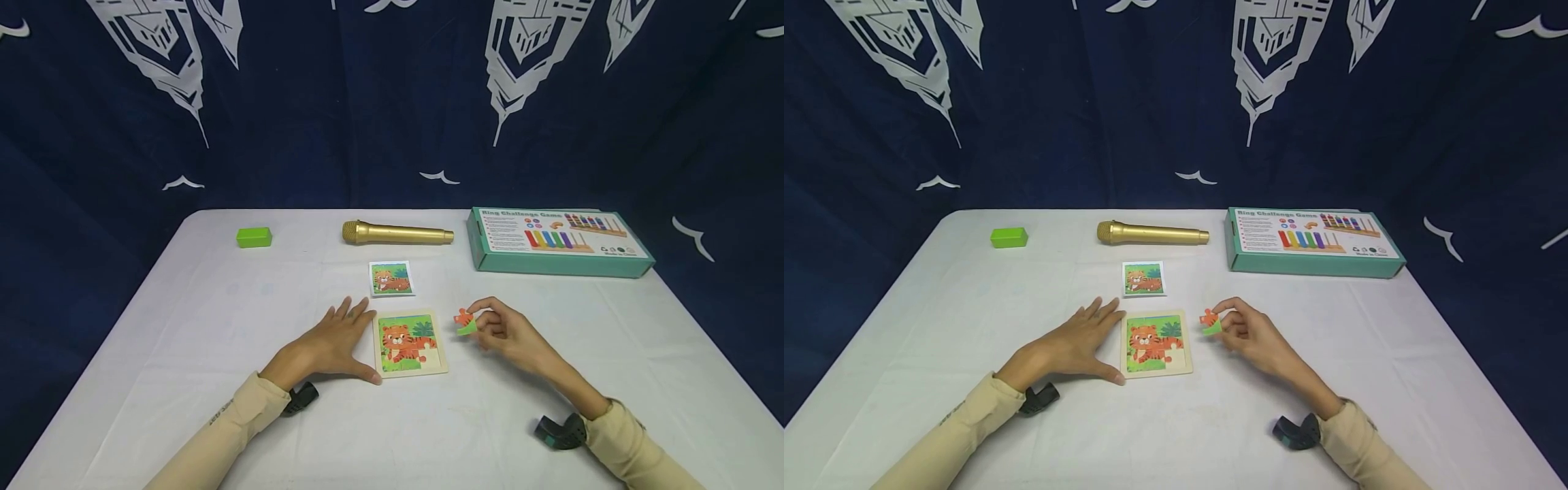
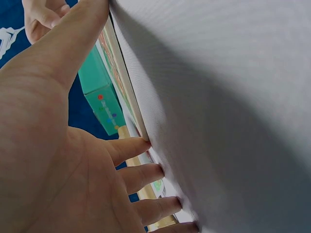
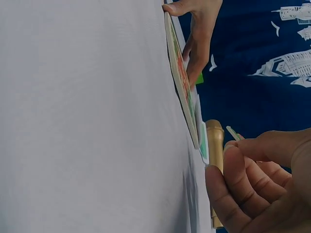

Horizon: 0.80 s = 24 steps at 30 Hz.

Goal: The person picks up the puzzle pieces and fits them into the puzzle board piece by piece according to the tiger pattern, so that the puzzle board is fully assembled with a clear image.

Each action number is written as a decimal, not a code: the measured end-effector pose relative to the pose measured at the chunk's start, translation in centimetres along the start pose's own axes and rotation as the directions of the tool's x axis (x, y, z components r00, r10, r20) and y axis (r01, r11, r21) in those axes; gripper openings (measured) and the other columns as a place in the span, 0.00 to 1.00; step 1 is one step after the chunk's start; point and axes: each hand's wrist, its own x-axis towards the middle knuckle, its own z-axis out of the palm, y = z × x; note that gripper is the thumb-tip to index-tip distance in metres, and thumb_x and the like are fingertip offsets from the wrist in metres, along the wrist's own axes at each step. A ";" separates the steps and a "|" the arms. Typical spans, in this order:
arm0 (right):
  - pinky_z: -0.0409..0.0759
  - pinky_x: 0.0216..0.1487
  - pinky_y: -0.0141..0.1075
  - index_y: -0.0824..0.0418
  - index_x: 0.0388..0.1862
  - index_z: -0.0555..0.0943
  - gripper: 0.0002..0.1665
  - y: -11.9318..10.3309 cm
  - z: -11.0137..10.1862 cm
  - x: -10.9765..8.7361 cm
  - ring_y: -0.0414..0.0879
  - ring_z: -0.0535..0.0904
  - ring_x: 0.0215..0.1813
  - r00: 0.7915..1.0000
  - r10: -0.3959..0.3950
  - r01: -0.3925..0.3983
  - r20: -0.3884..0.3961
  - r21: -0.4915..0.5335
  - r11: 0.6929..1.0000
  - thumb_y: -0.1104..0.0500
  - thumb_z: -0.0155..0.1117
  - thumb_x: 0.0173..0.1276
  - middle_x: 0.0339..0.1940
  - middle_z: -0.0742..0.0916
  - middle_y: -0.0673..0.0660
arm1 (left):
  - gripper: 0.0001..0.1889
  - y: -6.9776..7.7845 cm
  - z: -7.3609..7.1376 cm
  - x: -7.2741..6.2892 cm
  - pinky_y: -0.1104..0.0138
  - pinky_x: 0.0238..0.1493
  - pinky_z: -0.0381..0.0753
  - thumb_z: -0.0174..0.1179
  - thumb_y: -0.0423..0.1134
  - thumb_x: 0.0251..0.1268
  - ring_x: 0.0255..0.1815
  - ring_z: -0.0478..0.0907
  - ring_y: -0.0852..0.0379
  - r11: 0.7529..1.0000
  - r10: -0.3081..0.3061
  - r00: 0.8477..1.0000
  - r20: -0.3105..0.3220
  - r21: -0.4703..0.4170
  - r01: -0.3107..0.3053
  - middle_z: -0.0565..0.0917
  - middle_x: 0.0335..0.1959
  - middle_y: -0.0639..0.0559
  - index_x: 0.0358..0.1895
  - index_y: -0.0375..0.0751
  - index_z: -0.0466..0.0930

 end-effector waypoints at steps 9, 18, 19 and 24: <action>0.81 0.33 0.34 0.69 0.56 0.69 0.22 -0.3 0.8 0.4 0.46 0.80 0.31 0.999 0.012 -0.012 0.041 -0.013 1.000 0.76 0.56 0.62 0.34 0.82 0.64 | 0.63 -0.1 0.1 0.1 0.43 0.73 0.41 0.70 0.70 0.37 0.77 0.36 0.37 1.000 -0.003 1.000 -0.002 0.008 0.003 0.46 0.78 0.41 0.75 0.38 0.53; 0.79 0.31 0.32 0.66 0.55 0.71 0.21 -0.4 1.5 0.7 0.44 0.78 0.27 0.997 -0.029 0.033 0.078 -0.042 0.999 0.74 0.59 0.63 0.30 0.83 0.62 | 0.63 -0.1 0.0 0.1 0.43 0.73 0.41 0.70 0.70 0.37 0.77 0.35 0.37 1.000 0.002 1.000 0.001 0.005 -0.002 0.45 0.78 0.40 0.75 0.37 0.53; 0.79 0.31 0.32 0.66 0.54 0.71 0.21 -0.4 1.6 0.8 0.43 0.78 0.27 0.996 -0.030 0.033 0.082 -0.043 0.999 0.73 0.60 0.63 0.30 0.82 0.61 | 0.63 -0.1 0.0 0.1 0.43 0.73 0.41 0.69 0.71 0.37 0.77 0.35 0.37 1.000 0.002 1.000 0.002 0.008 -0.002 0.45 0.78 0.40 0.75 0.37 0.53; 0.77 0.32 0.29 0.64 0.52 0.73 0.20 -0.5 2.0 1.0 0.39 0.76 0.28 0.994 -0.038 0.045 0.107 -0.063 0.997 0.71 0.64 0.62 0.29 0.83 0.58 | 0.64 -0.1 -0.1 0.1 0.43 0.73 0.41 0.69 0.71 0.36 0.77 0.35 0.37 1.000 -0.006 1.000 0.007 0.015 0.005 0.45 0.78 0.40 0.75 0.38 0.52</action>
